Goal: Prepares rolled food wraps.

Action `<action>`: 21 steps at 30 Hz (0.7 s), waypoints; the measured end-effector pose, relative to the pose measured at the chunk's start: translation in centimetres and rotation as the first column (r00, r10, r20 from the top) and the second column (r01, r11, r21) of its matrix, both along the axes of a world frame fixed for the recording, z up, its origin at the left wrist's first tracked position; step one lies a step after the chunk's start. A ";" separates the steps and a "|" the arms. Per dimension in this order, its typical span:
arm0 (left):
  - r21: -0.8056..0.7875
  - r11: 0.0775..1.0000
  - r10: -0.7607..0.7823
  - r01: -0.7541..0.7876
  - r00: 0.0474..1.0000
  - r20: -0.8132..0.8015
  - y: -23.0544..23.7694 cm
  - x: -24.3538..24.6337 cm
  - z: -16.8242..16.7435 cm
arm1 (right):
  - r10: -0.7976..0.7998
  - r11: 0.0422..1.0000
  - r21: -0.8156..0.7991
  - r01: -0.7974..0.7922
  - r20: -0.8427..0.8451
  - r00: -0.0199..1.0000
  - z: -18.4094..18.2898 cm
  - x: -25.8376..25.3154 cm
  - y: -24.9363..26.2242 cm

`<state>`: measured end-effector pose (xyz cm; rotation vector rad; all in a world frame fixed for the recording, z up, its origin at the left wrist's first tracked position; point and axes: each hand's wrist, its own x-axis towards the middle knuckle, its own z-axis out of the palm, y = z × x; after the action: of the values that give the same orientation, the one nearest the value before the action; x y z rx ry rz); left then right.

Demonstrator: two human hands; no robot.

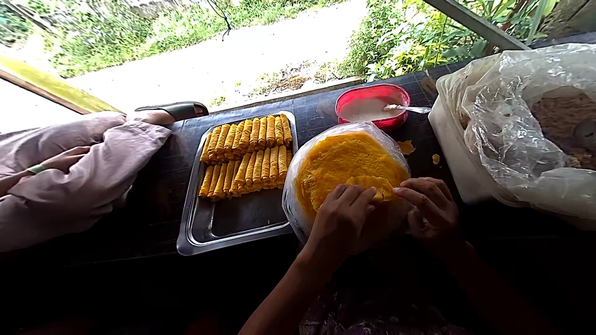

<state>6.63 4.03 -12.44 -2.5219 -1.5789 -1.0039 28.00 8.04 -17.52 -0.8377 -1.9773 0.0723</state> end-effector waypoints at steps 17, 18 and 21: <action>-0.159 0.985 0.049 -0.067 0.992 -0.117 -0.7 -1.9 2.4 | 0.195 0.948 -0.301 -0.103 0.294 0.936 6.0 -4.6 0.1; -0.161 0.985 0.047 -0.067 0.991 -0.125 -0.6 -1.9 2.5 | 0.201 0.946 -0.305 -0.107 0.295 0.934 6.1 -4.6 0.2; -0.164 0.984 0.049 -0.074 0.988 -0.149 -0.4 -1.9 2.7 | 0.209 0.946 -0.303 -0.116 0.298 0.931 6.1 -4.8 0.1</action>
<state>4.73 3.64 -9.76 -2.5643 -1.7560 -0.6909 23.25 8.17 -11.44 -0.9072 -2.3886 0.3396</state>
